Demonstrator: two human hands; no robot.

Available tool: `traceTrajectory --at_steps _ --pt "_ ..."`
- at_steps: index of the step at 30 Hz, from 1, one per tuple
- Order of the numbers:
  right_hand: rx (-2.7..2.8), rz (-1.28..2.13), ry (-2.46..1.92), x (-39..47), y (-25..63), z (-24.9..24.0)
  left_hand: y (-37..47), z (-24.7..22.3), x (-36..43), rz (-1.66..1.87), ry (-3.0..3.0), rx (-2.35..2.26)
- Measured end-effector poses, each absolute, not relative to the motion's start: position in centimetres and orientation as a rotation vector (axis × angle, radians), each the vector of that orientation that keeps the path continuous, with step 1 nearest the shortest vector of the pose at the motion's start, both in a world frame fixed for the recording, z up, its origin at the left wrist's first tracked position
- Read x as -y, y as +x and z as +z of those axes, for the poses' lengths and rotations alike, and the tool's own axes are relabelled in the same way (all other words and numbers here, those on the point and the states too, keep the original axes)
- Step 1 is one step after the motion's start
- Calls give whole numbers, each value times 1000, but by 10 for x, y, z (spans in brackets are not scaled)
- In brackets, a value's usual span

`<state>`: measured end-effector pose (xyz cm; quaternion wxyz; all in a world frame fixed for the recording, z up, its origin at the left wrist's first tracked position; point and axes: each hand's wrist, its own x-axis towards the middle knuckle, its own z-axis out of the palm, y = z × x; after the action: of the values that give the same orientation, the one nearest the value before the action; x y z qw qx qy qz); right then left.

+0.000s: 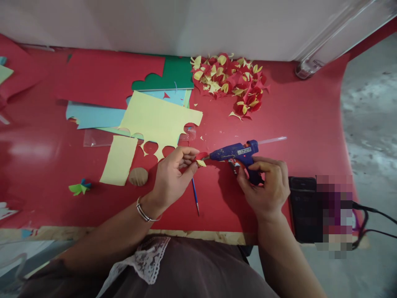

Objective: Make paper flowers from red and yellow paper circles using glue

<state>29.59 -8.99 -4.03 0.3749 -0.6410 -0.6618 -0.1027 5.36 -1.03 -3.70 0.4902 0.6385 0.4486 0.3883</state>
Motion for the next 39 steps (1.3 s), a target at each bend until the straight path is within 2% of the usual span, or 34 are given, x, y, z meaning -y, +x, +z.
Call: traceTrajectory --at_steps 13,30,39 --pt "1657 -243 -1686 91 295 -42 54 -33 8 957 1509 -1081" --pt "1645 -222 -1673 89 294 -40 56 -35 4 890 979 -935" --pt "1616 -189 -1688 88 294 -38 55 -38 6 866 947 -852"
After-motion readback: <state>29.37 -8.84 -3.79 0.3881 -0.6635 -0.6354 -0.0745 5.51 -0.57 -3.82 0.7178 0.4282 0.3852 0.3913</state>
